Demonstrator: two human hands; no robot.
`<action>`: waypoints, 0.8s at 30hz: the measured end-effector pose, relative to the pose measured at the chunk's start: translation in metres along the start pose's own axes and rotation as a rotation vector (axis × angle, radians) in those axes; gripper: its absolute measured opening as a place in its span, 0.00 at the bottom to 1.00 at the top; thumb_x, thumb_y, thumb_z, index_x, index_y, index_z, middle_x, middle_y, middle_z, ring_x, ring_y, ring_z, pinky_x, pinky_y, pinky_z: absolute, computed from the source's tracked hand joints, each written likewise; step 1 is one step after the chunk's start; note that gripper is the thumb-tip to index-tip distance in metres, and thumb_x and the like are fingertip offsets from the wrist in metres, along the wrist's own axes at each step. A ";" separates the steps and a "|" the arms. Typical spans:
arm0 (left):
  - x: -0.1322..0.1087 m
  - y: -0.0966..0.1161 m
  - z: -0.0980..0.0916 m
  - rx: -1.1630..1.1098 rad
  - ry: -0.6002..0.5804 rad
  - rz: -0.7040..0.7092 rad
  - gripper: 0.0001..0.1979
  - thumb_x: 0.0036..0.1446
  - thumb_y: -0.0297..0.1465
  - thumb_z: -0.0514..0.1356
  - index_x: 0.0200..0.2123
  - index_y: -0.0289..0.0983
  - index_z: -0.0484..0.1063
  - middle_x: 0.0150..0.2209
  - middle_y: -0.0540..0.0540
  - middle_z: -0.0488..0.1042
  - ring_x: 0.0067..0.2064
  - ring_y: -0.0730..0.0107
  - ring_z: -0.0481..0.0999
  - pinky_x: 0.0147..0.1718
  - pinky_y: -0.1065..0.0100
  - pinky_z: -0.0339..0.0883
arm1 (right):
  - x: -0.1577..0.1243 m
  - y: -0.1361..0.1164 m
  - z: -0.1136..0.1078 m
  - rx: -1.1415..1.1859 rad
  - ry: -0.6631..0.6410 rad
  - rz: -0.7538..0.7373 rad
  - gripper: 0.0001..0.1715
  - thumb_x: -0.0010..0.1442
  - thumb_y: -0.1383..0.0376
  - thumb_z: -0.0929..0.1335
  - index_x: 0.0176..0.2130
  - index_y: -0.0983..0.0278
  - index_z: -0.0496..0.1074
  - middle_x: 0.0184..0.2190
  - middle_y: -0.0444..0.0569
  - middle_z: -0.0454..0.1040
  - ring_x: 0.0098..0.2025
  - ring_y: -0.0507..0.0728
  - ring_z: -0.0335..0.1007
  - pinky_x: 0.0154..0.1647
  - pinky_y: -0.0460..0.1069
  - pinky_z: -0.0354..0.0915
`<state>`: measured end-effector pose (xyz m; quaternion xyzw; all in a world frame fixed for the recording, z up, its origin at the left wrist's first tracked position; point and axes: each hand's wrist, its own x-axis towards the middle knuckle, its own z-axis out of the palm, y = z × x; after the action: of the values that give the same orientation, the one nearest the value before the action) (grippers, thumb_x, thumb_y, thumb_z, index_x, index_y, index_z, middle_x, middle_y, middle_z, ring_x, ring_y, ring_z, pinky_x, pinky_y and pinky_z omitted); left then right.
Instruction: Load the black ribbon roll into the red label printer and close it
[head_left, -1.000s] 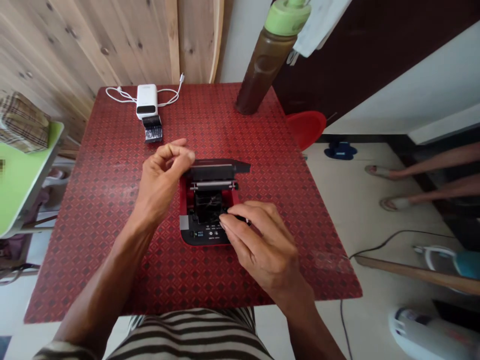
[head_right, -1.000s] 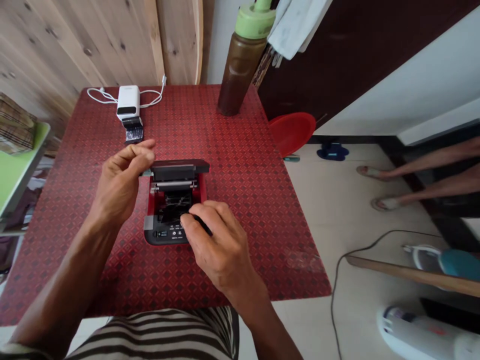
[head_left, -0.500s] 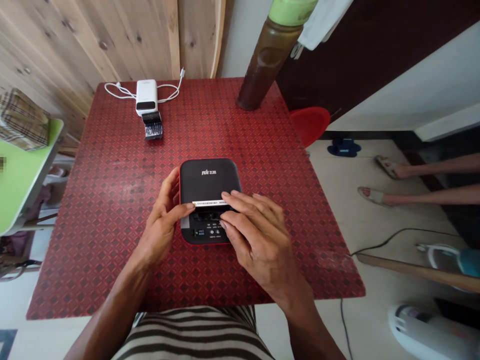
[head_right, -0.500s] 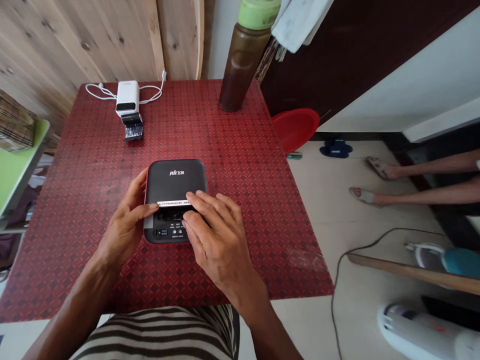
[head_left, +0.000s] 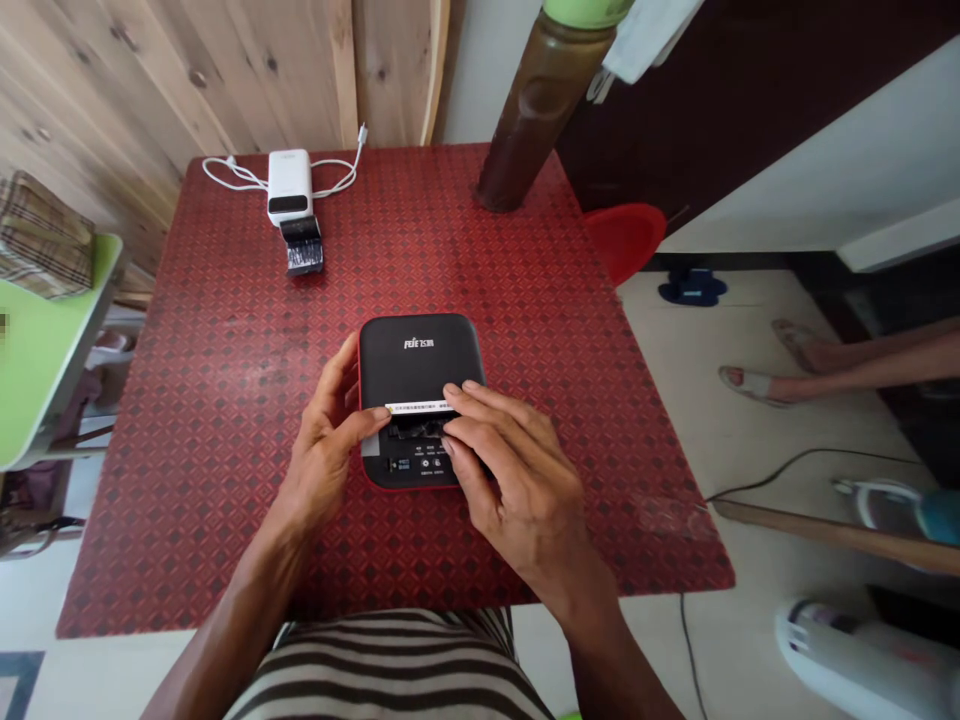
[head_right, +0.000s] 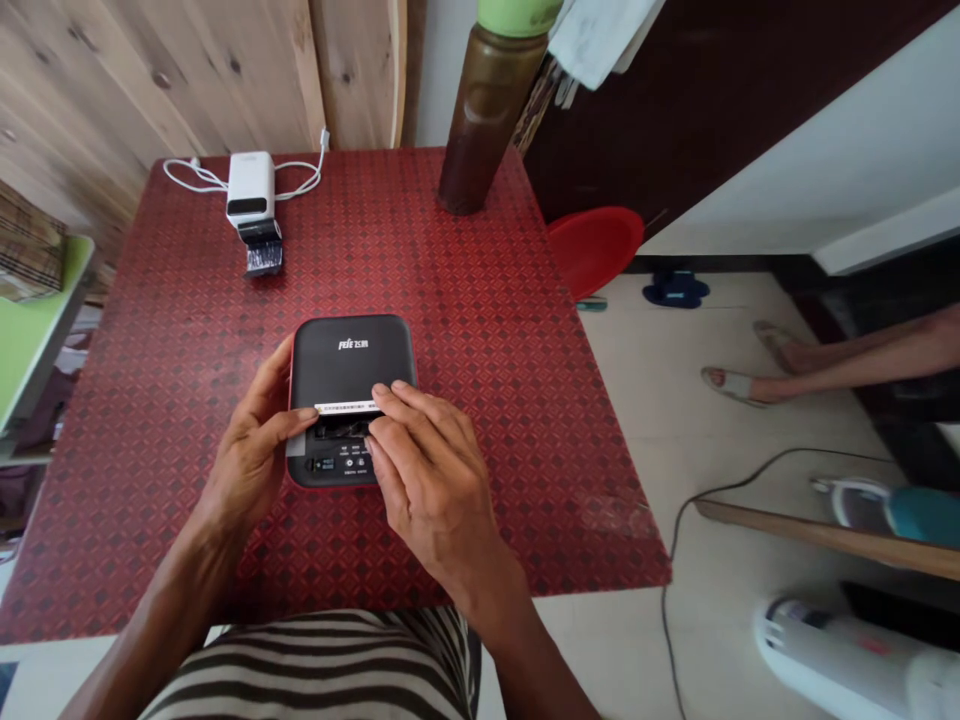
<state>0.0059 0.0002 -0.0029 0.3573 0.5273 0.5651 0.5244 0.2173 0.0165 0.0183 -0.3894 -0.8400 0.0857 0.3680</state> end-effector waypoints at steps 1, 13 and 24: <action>0.000 0.000 -0.001 0.004 -0.011 0.012 0.40 0.65 0.35 0.73 0.78 0.54 0.69 0.83 0.47 0.65 0.84 0.42 0.62 0.77 0.44 0.68 | -0.001 0.000 0.000 0.014 0.005 0.001 0.12 0.77 0.73 0.70 0.54 0.60 0.79 0.59 0.54 0.90 0.64 0.64 0.87 0.67 0.62 0.81; -0.025 -0.004 -0.015 -0.100 -0.055 -0.054 0.34 0.68 0.37 0.73 0.75 0.55 0.75 0.81 0.48 0.69 0.83 0.40 0.64 0.75 0.42 0.71 | -0.043 -0.004 0.001 0.023 0.207 0.266 0.29 0.77 0.70 0.72 0.73 0.58 0.73 0.56 0.56 0.89 0.55 0.64 0.90 0.55 0.58 0.88; -0.028 -0.001 -0.003 -0.102 0.029 -0.042 0.32 0.68 0.36 0.73 0.73 0.52 0.76 0.77 0.47 0.75 0.79 0.44 0.71 0.77 0.44 0.67 | -0.044 -0.003 0.007 0.069 0.236 0.292 0.27 0.77 0.67 0.72 0.71 0.60 0.73 0.55 0.57 0.89 0.52 0.62 0.92 0.52 0.56 0.89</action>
<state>0.0087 -0.0274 -0.0004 0.3107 0.5129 0.5851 0.5460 0.2297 -0.0160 -0.0098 -0.5018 -0.7219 0.1207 0.4609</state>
